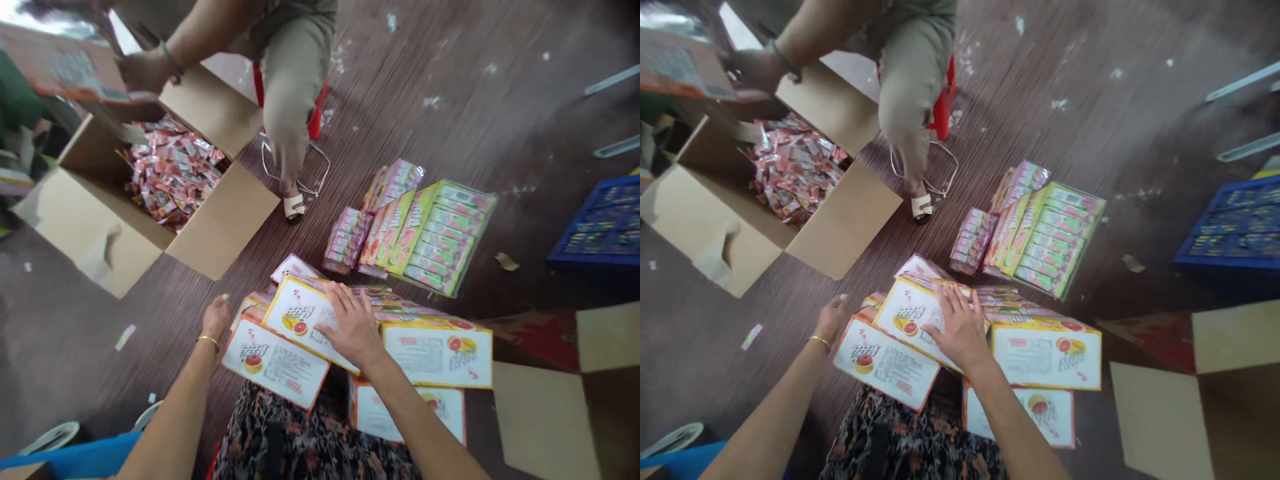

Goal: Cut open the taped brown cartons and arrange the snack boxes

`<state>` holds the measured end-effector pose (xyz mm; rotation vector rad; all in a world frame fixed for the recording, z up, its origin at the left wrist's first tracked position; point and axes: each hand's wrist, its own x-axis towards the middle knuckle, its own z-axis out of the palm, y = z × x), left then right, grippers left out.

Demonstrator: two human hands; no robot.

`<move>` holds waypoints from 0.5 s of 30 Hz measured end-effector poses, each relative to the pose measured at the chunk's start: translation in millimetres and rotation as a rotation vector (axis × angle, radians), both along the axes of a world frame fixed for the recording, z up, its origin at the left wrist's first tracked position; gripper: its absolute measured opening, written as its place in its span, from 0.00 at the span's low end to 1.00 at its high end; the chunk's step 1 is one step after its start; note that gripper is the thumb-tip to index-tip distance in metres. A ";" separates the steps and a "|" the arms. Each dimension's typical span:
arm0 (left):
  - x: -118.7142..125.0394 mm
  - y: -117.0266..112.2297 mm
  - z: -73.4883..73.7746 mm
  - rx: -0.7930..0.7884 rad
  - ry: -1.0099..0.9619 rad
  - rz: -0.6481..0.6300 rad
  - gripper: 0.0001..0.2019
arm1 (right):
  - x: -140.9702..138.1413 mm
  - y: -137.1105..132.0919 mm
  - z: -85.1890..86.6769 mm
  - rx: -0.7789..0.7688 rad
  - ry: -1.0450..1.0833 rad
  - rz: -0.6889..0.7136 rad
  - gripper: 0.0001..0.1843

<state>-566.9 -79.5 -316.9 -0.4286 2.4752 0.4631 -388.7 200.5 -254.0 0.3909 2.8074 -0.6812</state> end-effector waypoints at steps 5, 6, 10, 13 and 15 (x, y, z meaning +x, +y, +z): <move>22.7 66.1 61.9 0.103 0.475 -0.678 0.13 | 92.4 28.9 27.7 0.208 0.220 -0.202 0.36; 38.3 84.0 69.7 0.198 0.465 -0.916 0.13 | 113.6 34.8 26.7 0.246 0.211 -0.249 0.36; 91.1 136.5 73.9 0.190 0.279 -1.440 0.18 | 170.5 47.1 0.3 0.282 0.107 -0.338 0.35; 96.5 149.8 67.7 0.036 0.197 -1.436 0.24 | 178.2 46.4 -21.6 0.263 0.098 -0.380 0.34; 89.7 154.5 68.2 -0.003 0.160 -1.422 0.28 | 174.1 45.1 -28.0 0.262 0.111 -0.408 0.32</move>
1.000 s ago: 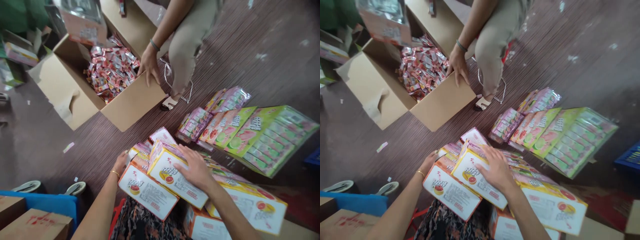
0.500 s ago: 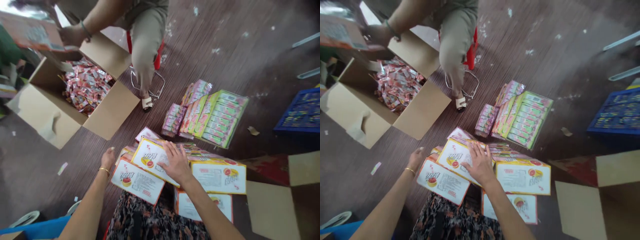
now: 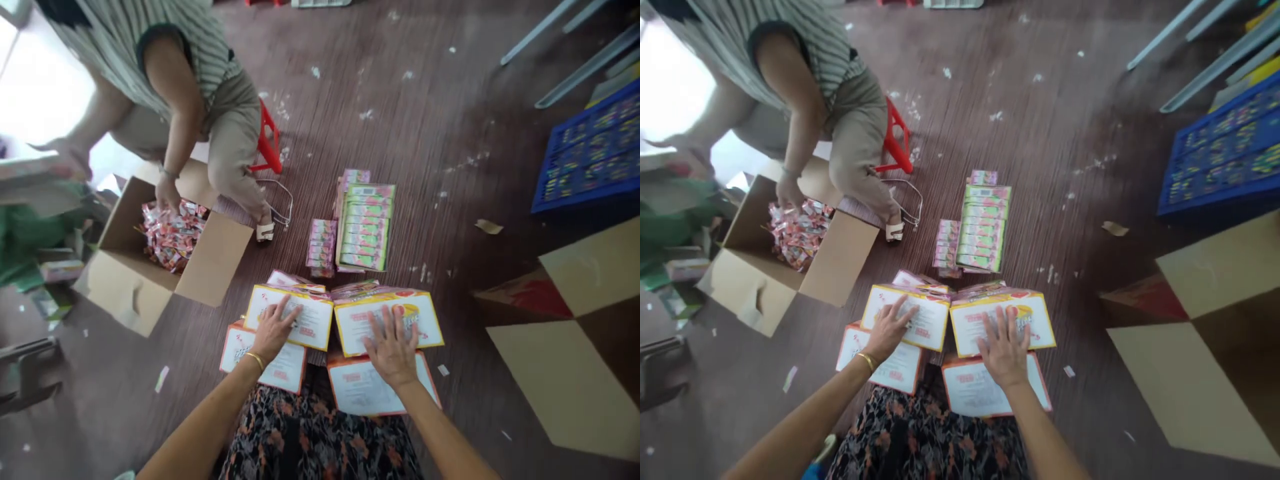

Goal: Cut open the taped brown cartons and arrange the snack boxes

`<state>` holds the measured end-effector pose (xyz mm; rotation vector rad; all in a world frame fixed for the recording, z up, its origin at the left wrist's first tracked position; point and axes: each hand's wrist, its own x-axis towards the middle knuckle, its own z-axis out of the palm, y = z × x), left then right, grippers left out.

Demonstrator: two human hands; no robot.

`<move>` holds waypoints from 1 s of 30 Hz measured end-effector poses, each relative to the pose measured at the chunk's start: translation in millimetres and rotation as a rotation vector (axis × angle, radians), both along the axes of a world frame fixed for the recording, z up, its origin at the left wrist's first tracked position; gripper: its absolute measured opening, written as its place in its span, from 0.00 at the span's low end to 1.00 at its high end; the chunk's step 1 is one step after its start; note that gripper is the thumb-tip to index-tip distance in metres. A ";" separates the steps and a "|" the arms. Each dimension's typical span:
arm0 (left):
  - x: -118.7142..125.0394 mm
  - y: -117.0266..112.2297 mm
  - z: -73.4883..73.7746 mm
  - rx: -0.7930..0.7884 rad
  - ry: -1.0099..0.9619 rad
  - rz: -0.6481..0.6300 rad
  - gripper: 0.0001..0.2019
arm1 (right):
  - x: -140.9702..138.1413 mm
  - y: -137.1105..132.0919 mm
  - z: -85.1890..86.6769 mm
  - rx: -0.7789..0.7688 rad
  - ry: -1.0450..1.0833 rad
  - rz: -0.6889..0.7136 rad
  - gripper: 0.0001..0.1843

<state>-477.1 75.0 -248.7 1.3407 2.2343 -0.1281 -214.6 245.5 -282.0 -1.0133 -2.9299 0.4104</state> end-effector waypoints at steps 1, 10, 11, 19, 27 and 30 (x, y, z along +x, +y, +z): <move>-3.7 2.8 1.7 -0.016 -0.002 0.009 0.29 | -2.8 -0.3 -0.6 0.000 -0.002 -0.007 0.30; -18.8 33.8 13.8 -0.055 0.043 0.033 0.30 | -15.2 7.1 3.5 -0.094 -0.012 -0.059 0.27; -21.5 37.2 13.5 -0.061 0.049 0.024 0.29 | -16.0 8.4 2.7 -0.095 -0.005 -0.057 0.27; -50.8 65.1 11.9 -0.081 0.065 -0.127 0.30 | -19.7 12.7 -1.4 -0.070 0.011 -0.058 0.28; -57.2 65.6 4.7 -0.109 -0.034 -0.180 0.30 | -18.2 6.1 -5.3 -0.056 -0.161 -0.059 0.27; -56.6 64.1 3.3 -0.082 -0.102 -0.165 0.29 | -19.4 4.8 1.4 -0.033 -0.252 -0.058 0.26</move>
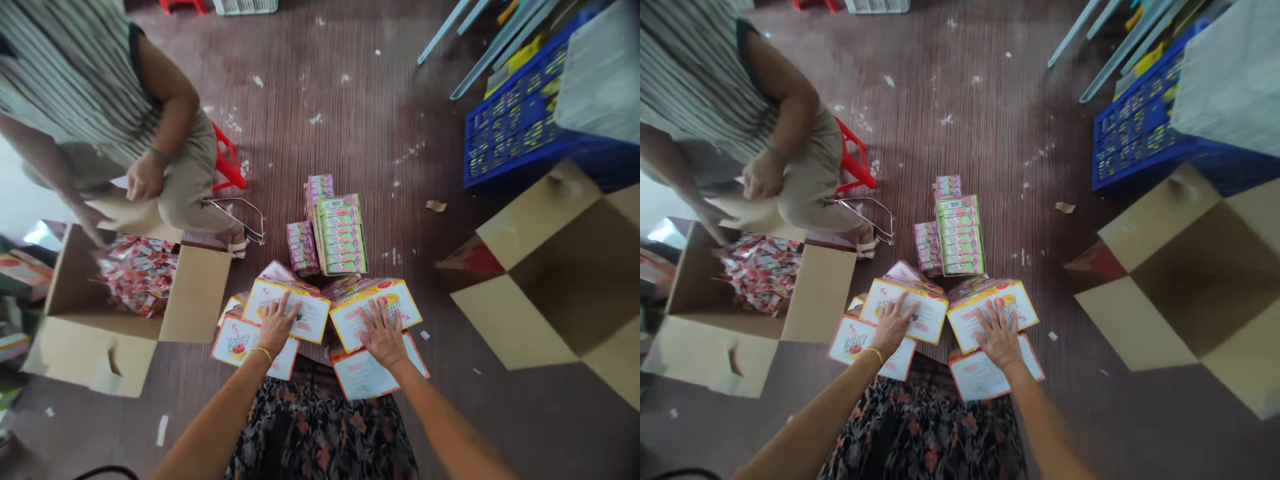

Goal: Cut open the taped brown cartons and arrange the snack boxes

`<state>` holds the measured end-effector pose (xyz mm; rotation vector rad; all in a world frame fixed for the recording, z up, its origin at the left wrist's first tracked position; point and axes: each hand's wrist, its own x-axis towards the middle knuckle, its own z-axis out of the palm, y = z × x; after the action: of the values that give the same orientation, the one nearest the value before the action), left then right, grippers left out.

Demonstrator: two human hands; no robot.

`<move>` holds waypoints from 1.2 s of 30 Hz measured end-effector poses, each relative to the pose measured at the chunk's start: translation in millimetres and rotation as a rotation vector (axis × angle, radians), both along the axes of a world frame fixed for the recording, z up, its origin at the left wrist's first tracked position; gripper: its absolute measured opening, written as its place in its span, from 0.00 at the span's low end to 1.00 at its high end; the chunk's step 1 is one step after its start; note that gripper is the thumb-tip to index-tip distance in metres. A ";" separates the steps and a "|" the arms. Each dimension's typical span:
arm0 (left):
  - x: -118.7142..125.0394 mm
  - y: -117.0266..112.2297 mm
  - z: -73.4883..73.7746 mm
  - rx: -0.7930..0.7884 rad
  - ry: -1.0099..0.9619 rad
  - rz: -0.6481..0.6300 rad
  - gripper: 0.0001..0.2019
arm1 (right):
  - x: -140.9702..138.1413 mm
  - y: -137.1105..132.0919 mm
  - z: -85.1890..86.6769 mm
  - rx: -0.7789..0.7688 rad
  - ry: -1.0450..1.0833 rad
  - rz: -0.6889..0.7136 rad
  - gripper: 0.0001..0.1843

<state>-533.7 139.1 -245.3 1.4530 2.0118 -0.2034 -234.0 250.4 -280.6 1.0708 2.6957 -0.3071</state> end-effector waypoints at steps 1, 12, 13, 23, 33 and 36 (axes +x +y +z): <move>-0.3 0.5 -0.3 0.013 -0.020 0.007 0.29 | -1.1 -1.0 2.3 0.010 -0.023 -0.001 0.26; -10.1 24.5 -5.6 0.038 -0.009 0.077 0.27 | -65.6 -20.8 -3.8 0.122 -0.022 -0.374 0.31; -11.0 25.8 -6.6 0.039 -0.002 0.084 0.27 | -72.2 -19.9 -3.1 0.108 -0.017 -0.394 0.31; -18.4 49.5 0.1 -0.039 0.163 0.036 0.28 | -30.7 58.3 13.7 0.001 0.285 -0.788 0.41; -28.5 62.8 1.3 -0.035 0.251 0.025 0.26 | -10.9 91.2 -15.5 -0.763 0.643 -1.279 0.39; -29.2 67.3 1.7 -0.065 0.251 0.034 0.27 | -10.2 89.7 -18.4 -0.792 0.713 -1.258 0.38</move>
<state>-562.9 206.4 -243.7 1.4087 2.2045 -0.4521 -244.2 340.1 -299.1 2.3922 1.4498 -1.9910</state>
